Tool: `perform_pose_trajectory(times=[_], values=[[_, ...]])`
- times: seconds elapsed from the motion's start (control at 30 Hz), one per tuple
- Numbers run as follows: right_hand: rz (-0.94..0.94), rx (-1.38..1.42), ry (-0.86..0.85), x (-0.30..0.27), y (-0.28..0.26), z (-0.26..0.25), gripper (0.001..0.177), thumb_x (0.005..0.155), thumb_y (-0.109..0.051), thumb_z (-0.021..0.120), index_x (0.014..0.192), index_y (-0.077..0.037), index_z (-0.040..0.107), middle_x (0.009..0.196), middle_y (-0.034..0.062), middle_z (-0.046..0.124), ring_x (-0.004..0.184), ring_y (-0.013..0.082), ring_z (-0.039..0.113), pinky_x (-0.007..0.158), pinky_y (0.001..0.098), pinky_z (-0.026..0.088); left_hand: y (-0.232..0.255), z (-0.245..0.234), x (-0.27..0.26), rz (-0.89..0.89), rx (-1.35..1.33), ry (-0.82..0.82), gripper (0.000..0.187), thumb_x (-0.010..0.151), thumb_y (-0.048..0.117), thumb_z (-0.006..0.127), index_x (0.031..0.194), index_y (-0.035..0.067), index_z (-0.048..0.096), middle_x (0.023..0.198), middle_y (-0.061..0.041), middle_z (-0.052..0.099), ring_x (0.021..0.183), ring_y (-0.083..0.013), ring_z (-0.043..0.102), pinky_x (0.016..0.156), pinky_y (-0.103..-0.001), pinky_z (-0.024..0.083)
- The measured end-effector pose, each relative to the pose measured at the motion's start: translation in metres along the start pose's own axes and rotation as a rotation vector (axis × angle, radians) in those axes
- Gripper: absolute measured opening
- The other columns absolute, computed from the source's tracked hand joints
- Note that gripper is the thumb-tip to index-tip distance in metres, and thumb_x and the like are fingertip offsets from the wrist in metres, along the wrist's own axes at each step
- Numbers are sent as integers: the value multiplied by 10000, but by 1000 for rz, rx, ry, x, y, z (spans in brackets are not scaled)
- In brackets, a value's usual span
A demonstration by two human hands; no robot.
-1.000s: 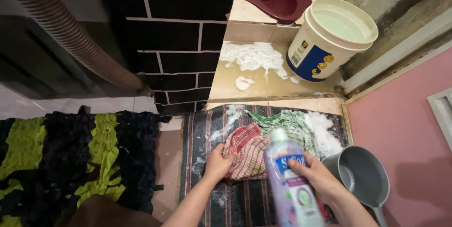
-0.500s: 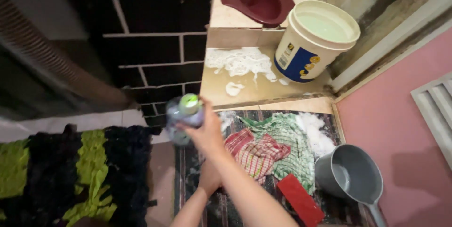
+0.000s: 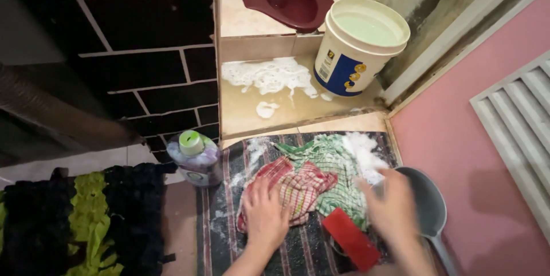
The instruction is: The person is hand-washing various rags or cloths using soap and a brush in a bathroom setting.
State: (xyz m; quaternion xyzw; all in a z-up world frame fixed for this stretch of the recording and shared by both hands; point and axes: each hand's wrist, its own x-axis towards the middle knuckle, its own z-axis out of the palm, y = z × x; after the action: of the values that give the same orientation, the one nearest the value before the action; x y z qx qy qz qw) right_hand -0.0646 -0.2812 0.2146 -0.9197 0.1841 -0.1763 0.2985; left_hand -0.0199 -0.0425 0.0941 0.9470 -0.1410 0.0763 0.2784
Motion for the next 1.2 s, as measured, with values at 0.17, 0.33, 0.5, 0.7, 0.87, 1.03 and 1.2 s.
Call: perform_pose_trajectory(times=[0.17, 0.33, 0.5, 0.7, 0.87, 1.03, 1.2], values=[[243, -410, 177, -51, 175, -38, 765, 838, -506, 785, 1315, 67, 612, 1262, 342, 605, 1159, 501, 612, 948, 552, 517, 32, 56, 14, 114, -53, 51, 788, 835, 487, 696, 1381, -36, 475, 1504, -251, 416, 1428, -462, 317, 1104, -675, 247], [261, -592, 469, -74, 213, -23, 908, 672, -565, 793, 1288, 79, 618, 1282, 340, 588, 1019, 503, 645, 861, 586, 528, 26, 86, 29, -14, 70, -370, 425, 1045, 370, 530, 1357, 82, 556, 1416, -131, 522, 1333, -302, 479, 1093, -470, 411], [678, -436, 127, -52, 305, -32, 723, 765, -656, 768, 988, 31, 734, 876, 197, 688, 768, 355, 723, 743, 476, 584, 31, 80, 22, 205, 110, -41, 337, 952, 296, 531, 1186, 69, 616, 1207, -127, 628, 1159, -274, 574, 983, -462, 464], [792, 205, -60, -45, 255, -32, 584, 938, -500, 717, 868, 79, 697, 587, 105, 590, 516, 202, 517, 521, 386, 416, 33, 67, 29, 294, -42, -218, 285, 964, 292, 550, 1139, 80, 628, 1131, -152, 647, 1094, -342, 596, 940, -484, 467], [511, 476, -1, -18, 144, -46, 388, 944, -370, 675, 1021, 10, 667, 753, 128, 660, 595, 214, 609, 541, 390, 481, 28, 71, 33, 56, -39, -411, 253, 1064, 245, 482, 1238, 91, 583, 1173, -146, 612, 1115, -310, 585, 1012, -446, 468], [138, -388, -218, -11, 37, -46, 383, 880, -353, 670, 1189, -142, 586, 974, 218, 733, 967, 448, 698, 816, 550, 542, 10, 68, 46, 387, -332, -182, 286, 959, 254, 582, 1168, 66, 633, 1096, -201, 642, 1047, -397, 599, 892, -475, 482], [6, -335, -128, 21, 9, -37, 385, 868, -301, 651, 1195, -113, 572, 1010, 255, 692, 887, 507, 660, 739, 598, 522, 32, 52, 62, 198, -40, -498, 320, 1007, 386, 563, 1181, 123, 619, 1008, -151, 674, 986, -341, 659, 847, -469, 531]])
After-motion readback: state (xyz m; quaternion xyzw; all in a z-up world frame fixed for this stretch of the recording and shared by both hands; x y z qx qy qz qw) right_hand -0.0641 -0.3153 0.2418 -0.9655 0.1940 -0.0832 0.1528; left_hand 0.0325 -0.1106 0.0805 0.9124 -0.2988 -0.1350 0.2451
